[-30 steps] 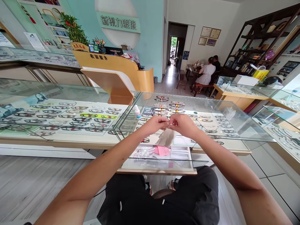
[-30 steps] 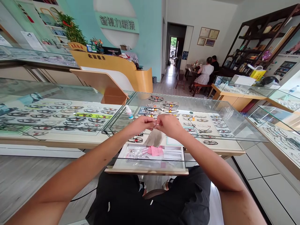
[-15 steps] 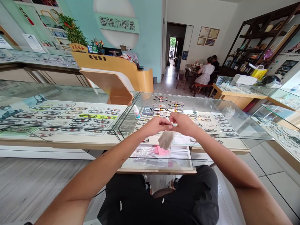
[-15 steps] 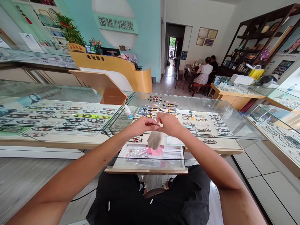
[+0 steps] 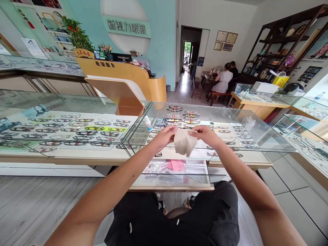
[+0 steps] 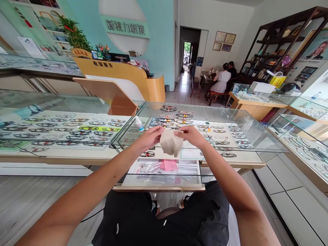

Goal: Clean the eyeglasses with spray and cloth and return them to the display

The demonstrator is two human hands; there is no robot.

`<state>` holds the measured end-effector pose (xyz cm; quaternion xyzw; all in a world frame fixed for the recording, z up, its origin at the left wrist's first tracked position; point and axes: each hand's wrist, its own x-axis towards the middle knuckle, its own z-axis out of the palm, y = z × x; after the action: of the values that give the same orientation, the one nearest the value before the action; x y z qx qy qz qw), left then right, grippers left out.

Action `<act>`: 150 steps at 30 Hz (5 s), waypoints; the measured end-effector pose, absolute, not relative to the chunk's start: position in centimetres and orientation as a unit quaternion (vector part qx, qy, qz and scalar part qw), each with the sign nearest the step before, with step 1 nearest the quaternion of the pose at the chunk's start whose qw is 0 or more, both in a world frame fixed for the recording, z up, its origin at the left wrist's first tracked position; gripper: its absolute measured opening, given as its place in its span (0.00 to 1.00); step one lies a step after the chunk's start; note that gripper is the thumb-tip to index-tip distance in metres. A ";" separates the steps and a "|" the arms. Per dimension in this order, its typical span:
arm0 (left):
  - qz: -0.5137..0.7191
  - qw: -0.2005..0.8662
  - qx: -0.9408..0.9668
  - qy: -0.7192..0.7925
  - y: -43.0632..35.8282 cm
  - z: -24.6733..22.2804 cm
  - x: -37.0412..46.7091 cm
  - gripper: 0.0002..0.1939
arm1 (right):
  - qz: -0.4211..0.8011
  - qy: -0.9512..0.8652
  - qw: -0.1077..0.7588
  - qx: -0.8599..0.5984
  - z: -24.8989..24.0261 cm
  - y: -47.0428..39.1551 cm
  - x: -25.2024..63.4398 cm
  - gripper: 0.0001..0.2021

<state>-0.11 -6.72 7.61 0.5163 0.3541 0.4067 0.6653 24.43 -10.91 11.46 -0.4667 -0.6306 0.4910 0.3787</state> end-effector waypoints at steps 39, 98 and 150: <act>0.500 0.327 0.746 0.293 -10.0 11.5 -1.7 0.12 | 0.409 -0.617 0.568 -0.361 8.4 -10.9 22.0 0.10; 0.378 0.718 0.410 0.416 -8.4 2.1 1.9 0.24 | 0.115 -0.541 0.110 -0.826 3.9 -7.7 38.5 0.08; 0.492 0.717 0.426 0.250 -9.4 5.1 2.6 0.26 | 0.340 -0.651 0.458 -0.501 7.3 -14.7 20.9 0.08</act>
<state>2.64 -9.42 5.12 0.4258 0.2498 0.4923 0.7169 20.94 -14.68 7.33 -0.5006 -0.6510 0.3404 0.4580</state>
